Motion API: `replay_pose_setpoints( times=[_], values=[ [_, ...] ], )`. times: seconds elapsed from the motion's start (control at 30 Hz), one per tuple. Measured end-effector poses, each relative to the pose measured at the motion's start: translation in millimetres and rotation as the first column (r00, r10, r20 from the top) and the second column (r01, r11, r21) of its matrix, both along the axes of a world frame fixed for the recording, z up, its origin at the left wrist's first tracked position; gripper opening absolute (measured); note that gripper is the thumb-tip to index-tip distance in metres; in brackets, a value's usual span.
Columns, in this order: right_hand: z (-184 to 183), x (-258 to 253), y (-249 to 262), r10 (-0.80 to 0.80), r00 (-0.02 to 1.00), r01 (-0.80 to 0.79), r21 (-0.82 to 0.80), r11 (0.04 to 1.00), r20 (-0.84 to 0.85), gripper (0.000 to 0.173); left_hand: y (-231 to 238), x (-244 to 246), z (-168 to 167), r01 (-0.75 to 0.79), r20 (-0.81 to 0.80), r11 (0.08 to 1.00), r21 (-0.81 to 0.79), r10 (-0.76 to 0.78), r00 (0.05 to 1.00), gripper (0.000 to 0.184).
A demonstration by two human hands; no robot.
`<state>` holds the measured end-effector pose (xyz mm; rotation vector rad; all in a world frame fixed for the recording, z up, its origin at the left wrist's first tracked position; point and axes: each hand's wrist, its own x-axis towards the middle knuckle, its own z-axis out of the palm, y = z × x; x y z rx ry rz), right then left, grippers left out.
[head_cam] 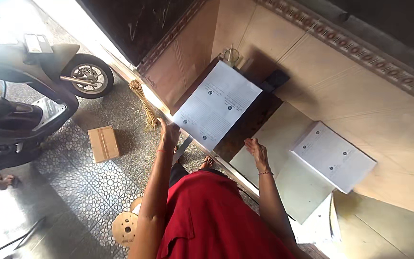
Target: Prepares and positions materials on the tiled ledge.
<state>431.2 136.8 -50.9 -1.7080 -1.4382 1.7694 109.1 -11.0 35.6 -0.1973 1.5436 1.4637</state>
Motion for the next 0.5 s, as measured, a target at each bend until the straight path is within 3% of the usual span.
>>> replay_pose_setpoints(
  times=[0.17, 0.3, 0.4, 0.5],
  values=[
    [13, -15, 6, -0.006, 1.000, 0.005, 0.047, 0.999, 0.014, 0.060, -2, 0, -7, -0.057, 0.135, 0.997, 0.048, 0.050, 0.990, 0.098],
    [24, -21, 13, -0.016, 1.000, 0.011, 0.221, 0.975, 0.020, 0.060, -4, -3, -2, -0.060, 0.176, 0.995, 0.074, 0.046, 0.983, 0.098],
    [52, -35, 24, -0.015, 1.000, 0.016, 0.343, 0.939, -0.006, 0.056, -3, -5, -2, -0.092, 0.222, 0.992, 0.084, 0.072, 0.973, 0.095],
    [93, -62, 39, 0.114, 0.993, -0.105, 0.412, 0.905, 0.003, 0.059, 0, -5, -5, -0.113, 0.228, 0.991, 0.073, 0.094, 0.969, 0.092]
  ],
)
